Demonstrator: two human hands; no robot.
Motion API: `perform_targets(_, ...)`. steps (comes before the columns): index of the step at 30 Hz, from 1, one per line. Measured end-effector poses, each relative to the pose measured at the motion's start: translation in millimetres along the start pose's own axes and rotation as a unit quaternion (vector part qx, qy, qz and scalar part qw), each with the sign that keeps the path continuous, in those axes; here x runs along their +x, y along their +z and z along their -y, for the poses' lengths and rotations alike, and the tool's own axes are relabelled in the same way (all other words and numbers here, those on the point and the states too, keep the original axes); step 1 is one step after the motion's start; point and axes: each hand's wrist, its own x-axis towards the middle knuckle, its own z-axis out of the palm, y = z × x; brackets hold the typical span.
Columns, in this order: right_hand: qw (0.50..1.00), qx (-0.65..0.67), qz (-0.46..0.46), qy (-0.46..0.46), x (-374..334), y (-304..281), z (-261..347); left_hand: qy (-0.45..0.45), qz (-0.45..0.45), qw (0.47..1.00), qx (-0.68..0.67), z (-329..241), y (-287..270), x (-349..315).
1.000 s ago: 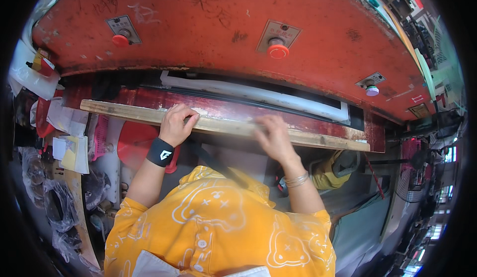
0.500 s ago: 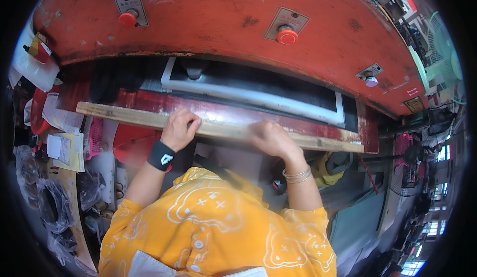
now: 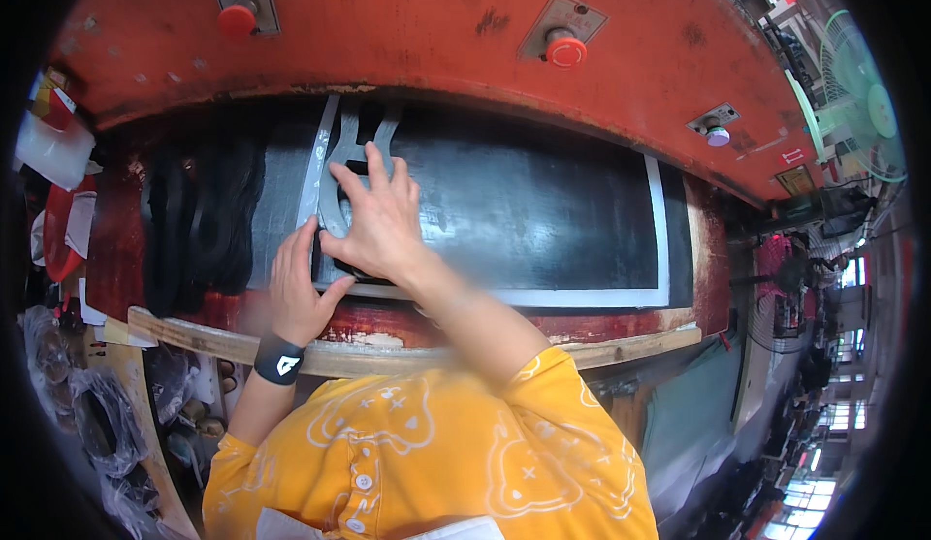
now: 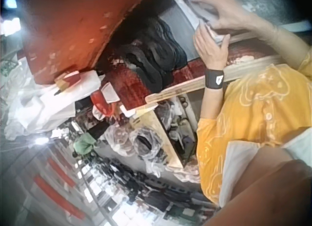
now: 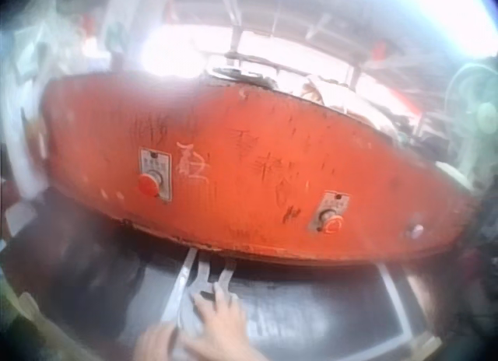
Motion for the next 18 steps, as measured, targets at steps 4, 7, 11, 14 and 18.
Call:
perform_targets(4,0.988,0.155,0.010,-0.022,-32,-49,-26,0.015,0.029,0.999,0.039,-8,-5,-24)
perform_targets(7,0.999,0.043,0.006,0.023,-53,-62,-41,0.014,0.026,0.999,0.039,-12,-7,-29)
perform_targets(11,0.997,-0.063,-0.030,0.025,-64,-54,-48,0.021,0.021,0.998,0.046,-17,-7,-27)
perform_targets(14,0.994,-0.096,-0.045,0.018,-62,-44,-45,0.015,0.026,0.999,0.042,-17,-6,-23)
perform_targets(18,0.996,-0.080,-0.033,0.023,-54,-41,-55,0.003,0.028,0.999,0.028,-10,-3,-12)
